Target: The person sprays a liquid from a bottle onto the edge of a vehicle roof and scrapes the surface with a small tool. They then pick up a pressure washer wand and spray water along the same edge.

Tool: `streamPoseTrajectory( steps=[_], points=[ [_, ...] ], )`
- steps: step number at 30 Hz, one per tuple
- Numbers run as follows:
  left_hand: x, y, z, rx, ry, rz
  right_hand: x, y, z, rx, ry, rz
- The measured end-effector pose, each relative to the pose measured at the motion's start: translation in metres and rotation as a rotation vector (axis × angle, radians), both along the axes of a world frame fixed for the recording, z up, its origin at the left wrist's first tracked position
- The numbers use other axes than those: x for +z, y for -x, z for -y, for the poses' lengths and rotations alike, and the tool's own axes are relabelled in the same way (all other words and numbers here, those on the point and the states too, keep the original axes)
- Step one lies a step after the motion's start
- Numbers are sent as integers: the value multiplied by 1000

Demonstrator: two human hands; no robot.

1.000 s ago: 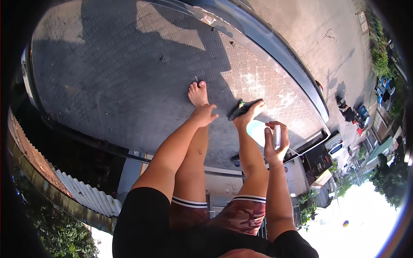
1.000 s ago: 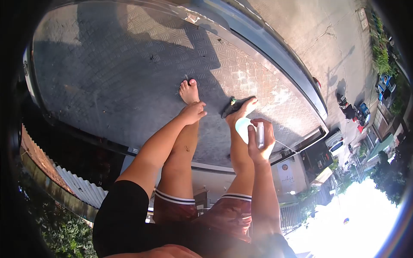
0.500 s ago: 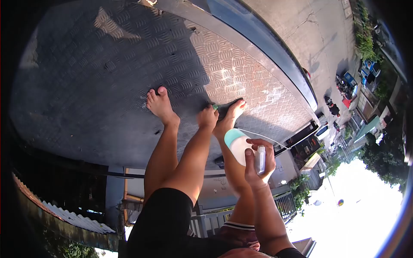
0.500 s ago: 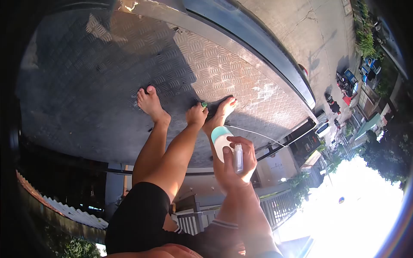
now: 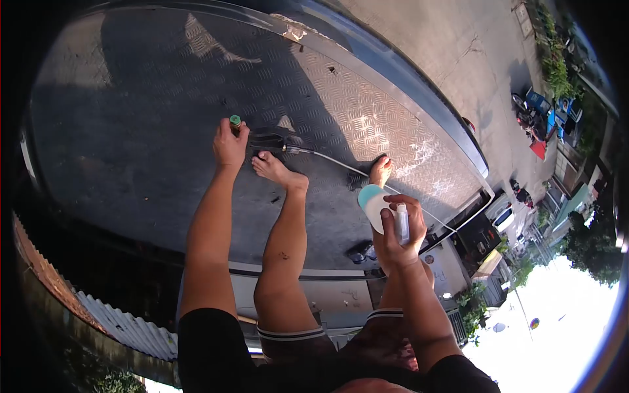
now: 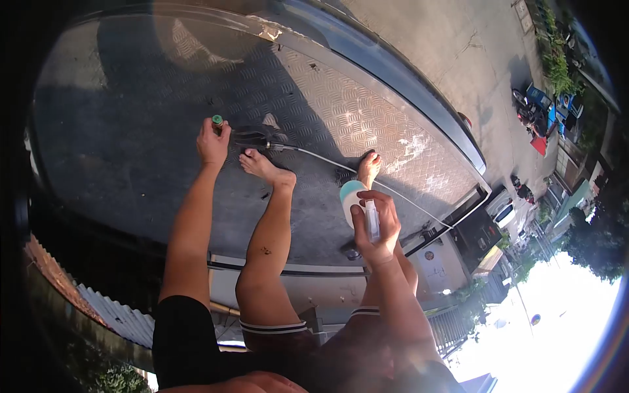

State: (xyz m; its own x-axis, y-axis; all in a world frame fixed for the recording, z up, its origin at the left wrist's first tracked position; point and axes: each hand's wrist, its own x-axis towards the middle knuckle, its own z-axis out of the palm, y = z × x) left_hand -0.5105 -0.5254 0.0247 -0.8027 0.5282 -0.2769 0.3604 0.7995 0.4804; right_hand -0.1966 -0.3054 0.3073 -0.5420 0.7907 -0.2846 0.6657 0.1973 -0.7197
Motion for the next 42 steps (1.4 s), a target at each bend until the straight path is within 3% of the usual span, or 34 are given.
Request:
streamPoseTrajectory(
  steps=[6, 10, 13, 17, 20, 22, 26, 27, 28, 30, 33, 35, 38, 42],
  points=[
    [80, 187, 76, 108, 133, -306, 16, 29, 24, -2, 24, -21],
    [132, 287, 116, 354, 285, -492, 22, 47, 41, 47, -11, -17],
    [142, 349, 162, 518, 281, -571, 26, 67, 48, 81, -22, -27],
    [119, 366, 205, 843, 241, -466, 47, 89, 51, 114, -33, -5],
    [126, 325, 181, 1177, -13, -99, 49, 95, 46, 137, -69, -33],
    [125, 302, 174, 1291, -107, -22, 50, 100, 45, 121, -52, -8],
    [65, 284, 250, 1387, -307, 210, 55, 113, 41, 183, -64, 26],
    [74, 272, 247, 1415, -352, 269, 53, 116, 41, 200, -69, 33],
    [89, 249, 239, 1442, -399, 328, 53, 119, 41, 220, -74, 39],
    [130, 207, 242, 1289, -329, 542, 60, 131, 40, 228, -57, 47],
    [173, 122, 303, 792, -31, 681, 85, 147, 37, 201, -9, 65],
    [214, 52, 338, 693, 142, 716, 103, 161, 32, 189, 10, 73],
    [300, -41, 372, 803, 322, 932, 135, 183, 30, 201, 29, 49],
    [381, -133, 362, 1093, 264, 1017, 169, 234, 21, 354, 70, -36]
  ],
)
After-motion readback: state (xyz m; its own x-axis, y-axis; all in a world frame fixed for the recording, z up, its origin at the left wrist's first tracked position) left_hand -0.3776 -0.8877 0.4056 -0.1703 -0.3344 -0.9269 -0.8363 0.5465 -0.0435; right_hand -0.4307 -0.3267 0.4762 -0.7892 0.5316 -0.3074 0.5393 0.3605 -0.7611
